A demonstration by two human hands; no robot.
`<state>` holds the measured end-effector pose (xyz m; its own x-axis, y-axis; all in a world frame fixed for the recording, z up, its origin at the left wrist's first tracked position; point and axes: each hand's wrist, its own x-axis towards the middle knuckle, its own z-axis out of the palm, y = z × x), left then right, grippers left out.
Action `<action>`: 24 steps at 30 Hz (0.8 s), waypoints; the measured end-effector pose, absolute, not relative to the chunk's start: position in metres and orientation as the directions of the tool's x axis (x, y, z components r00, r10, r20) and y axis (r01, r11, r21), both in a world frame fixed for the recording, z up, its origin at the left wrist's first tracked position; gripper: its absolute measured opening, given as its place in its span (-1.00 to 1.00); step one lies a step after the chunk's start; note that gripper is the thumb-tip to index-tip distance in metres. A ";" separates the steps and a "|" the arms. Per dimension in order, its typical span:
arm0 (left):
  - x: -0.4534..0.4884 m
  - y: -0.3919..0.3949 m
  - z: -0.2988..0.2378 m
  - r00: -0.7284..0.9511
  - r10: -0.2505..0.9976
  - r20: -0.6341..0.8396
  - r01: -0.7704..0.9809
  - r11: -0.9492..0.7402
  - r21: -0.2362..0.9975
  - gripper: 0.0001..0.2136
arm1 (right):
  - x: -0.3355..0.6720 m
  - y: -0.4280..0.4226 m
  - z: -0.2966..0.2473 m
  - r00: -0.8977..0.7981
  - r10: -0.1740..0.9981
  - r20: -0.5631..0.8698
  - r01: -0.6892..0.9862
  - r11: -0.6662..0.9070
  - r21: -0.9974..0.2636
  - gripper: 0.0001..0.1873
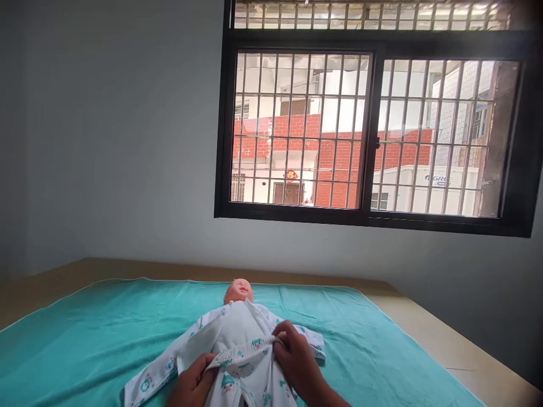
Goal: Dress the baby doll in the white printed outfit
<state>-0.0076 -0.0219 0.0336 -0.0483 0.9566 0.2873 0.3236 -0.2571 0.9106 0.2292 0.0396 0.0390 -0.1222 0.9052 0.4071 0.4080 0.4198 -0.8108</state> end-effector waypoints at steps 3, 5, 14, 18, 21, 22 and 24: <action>-0.006 -0.012 0.036 -0.031 0.942 0.334 0.436 -0.288 0.853 -0.61 | 0.225 0.057 0.033 -0.088 0.909 0.408 0.400 0.407 -0.821 -0.96; -0.010 -0.008 0.027 -0.067 0.929 0.365 0.473 -0.292 0.831 -0.62 | 0.223 0.065 0.016 -0.080 0.909 0.409 0.346 0.410 -0.844 -0.88; -0.025 0.019 -0.032 -0.150 0.914 0.376 0.320 -0.315 0.893 -0.64 | 0.225 0.067 -0.017 -0.150 0.867 0.474 0.175 0.495 -0.851 -0.74; -0.021 0.014 -0.022 -0.142 0.936 0.323 0.381 -0.249 0.890 -0.60 | 0.225 0.069 -0.016 -0.262 0.871 0.417 0.120 0.458 -0.881 -0.48; -0.022 0.011 -0.001 -0.058 0.936 0.347 0.496 -0.275 0.824 -0.69 | 0.226 0.072 -0.011 -0.289 0.858 0.425 0.197 0.488 -0.850 -0.40; -0.023 0.013 0.006 -0.038 0.933 0.359 0.540 -0.283 0.793 -0.70 | 0.226 0.074 -0.007 -0.279 0.852 0.443 0.235 0.508 -0.829 -0.41; -0.025 0.022 0.020 -0.032 0.922 0.385 0.616 -0.285 0.735 -0.71 | 0.224 0.079 0.003 -0.252 0.840 0.481 0.313 0.541 -0.781 -0.48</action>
